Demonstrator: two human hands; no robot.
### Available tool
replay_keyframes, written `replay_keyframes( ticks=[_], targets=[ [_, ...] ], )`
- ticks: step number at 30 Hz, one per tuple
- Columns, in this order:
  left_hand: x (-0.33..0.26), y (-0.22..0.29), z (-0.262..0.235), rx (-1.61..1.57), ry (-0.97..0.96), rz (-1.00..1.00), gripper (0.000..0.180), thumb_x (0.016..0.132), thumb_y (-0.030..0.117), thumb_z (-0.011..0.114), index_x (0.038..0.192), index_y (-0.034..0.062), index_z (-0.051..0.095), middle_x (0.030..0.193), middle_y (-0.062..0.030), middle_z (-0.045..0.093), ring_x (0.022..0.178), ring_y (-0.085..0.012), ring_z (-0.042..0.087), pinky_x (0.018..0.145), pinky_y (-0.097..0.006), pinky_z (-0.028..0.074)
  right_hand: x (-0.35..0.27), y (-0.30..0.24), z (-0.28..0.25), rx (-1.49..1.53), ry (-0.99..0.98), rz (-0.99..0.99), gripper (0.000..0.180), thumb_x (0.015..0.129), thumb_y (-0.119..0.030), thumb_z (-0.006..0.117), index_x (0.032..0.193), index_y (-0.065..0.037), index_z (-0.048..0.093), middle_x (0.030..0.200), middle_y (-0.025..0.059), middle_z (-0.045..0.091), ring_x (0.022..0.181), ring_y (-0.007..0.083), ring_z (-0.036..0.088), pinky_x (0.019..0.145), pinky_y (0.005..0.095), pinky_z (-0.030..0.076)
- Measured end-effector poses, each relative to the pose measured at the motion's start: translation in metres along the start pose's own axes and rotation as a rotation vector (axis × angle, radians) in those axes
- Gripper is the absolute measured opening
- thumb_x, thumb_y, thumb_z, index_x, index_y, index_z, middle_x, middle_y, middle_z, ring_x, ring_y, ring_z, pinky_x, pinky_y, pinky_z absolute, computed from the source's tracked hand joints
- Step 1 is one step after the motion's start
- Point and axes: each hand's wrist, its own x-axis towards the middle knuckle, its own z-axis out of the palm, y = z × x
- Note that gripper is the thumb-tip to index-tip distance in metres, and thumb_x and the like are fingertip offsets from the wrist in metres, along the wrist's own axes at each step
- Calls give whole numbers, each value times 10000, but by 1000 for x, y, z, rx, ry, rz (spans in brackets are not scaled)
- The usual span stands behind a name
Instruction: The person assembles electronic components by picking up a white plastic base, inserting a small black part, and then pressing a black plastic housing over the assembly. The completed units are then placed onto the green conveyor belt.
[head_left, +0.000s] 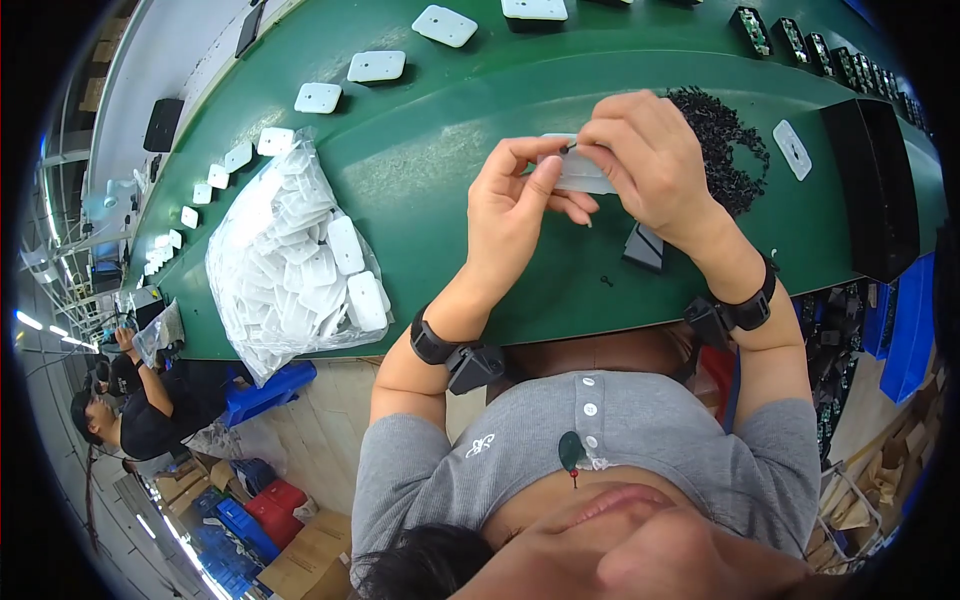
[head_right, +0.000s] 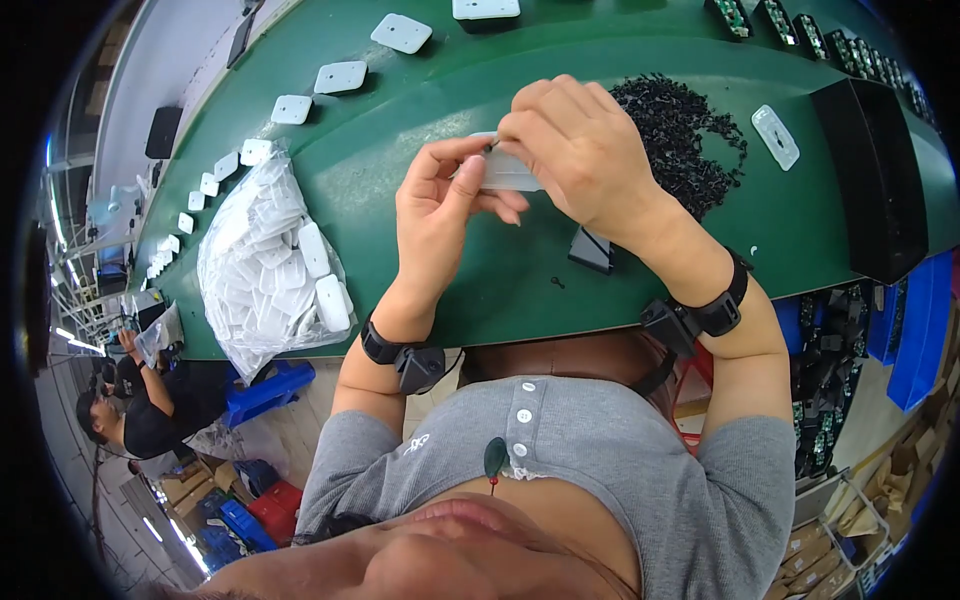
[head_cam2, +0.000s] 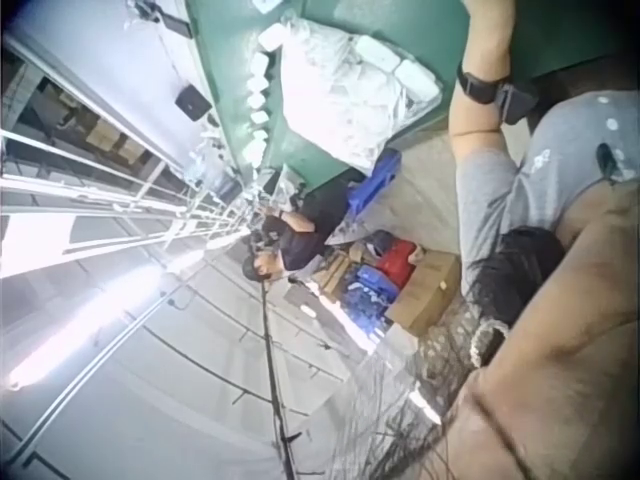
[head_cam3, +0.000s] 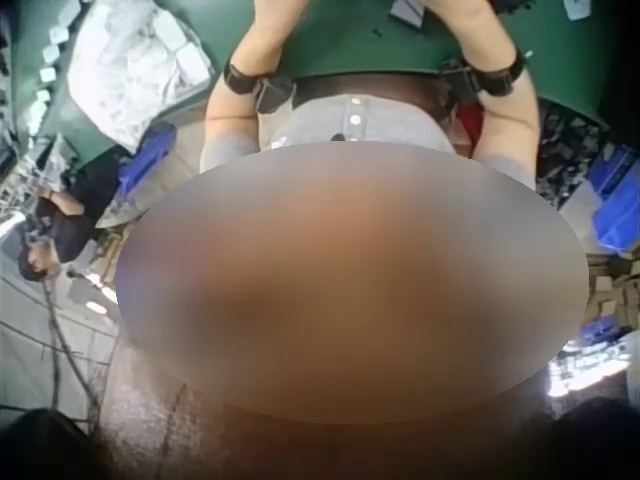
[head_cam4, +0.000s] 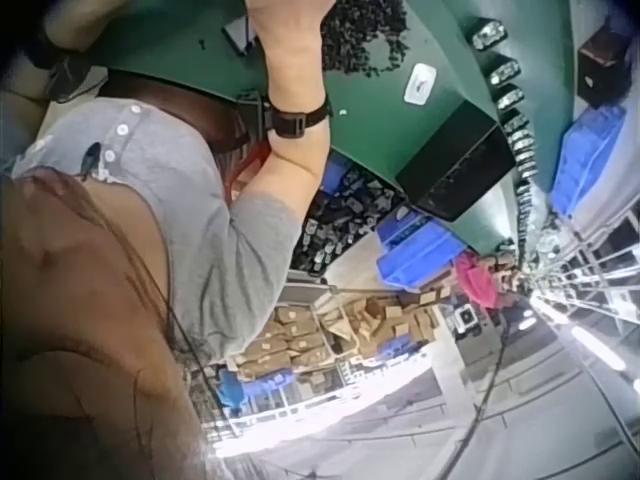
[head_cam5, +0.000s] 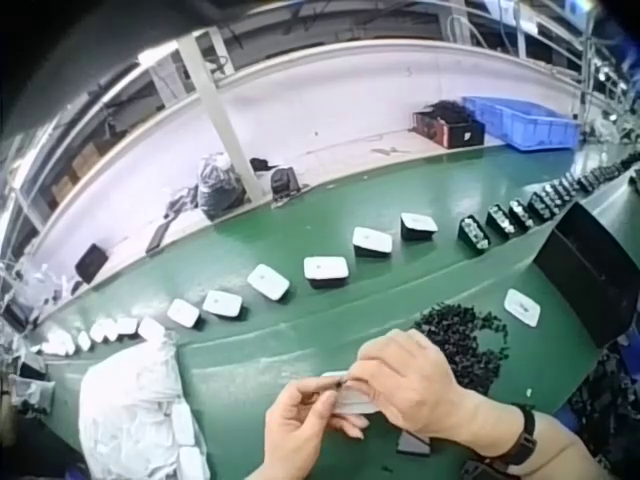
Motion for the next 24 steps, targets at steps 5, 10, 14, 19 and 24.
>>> replay_keyframes(
  ticks=[5, 10, 14, 19, 24],
  targets=[
    [-4, 2, 11, -228, -27, -127, 307, 994, 49, 442, 1280, -40, 372, 1098, -205, 583, 835, -279, 686, 730, -339, 592, -9, 2, 7, 426, 163, 393, 74, 945, -36, 546, 993, -11, 497, 940, 104, 585, 815, 167, 584, 730, 271, 473],
    [-4, 1, 5, -166, -151, -277, 294, 1017, 153, 445, 1244, -32, 418, 1034, -162, 611, 814, -237, 679, 687, -304, 572, -13, 2, 11, 735, 153, 566, 88, 993, -85, 499, 1030, -11, 468, 919, 62, 549, 798, 102, 538, 715, 249, 460],
    [-6, 10, -7, 111, -138, -322, 330, 1012, 305, 491, 1011, -7, 598, 776, -31, 601, 688, -99, 586, 566, -217, 447, -13, 2, 7, 826, -23, 616, 111, 992, -99, 511, 1041, -9, 468, 888, 40, 525, 774, 92, 512, 693, 231, 445],
    [0, 9, -31, 464, -364, -176, 334, 1001, 299, 520, 927, -8, 626, 761, -6, 572, 657, -97, 513, 586, -249, 425, -14, 1, 6, 774, -117, 563, 122, 982, -102, 534, 1032, -6, 478, 874, 33, 516, 765, 89, 505, 673, 226, 438],
    [1, 27, -29, 373, -412, -371, 267, 978, 249, 561, 913, -2, 629, 710, 1, 558, 616, -90, 489, 574, -247, 415, -13, -5, 6, 801, -299, 405, 94, 956, -72, 556, 996, -7, 501, 872, 55, 533, 733, 130, 523, 679, 250, 454]
  ],
)
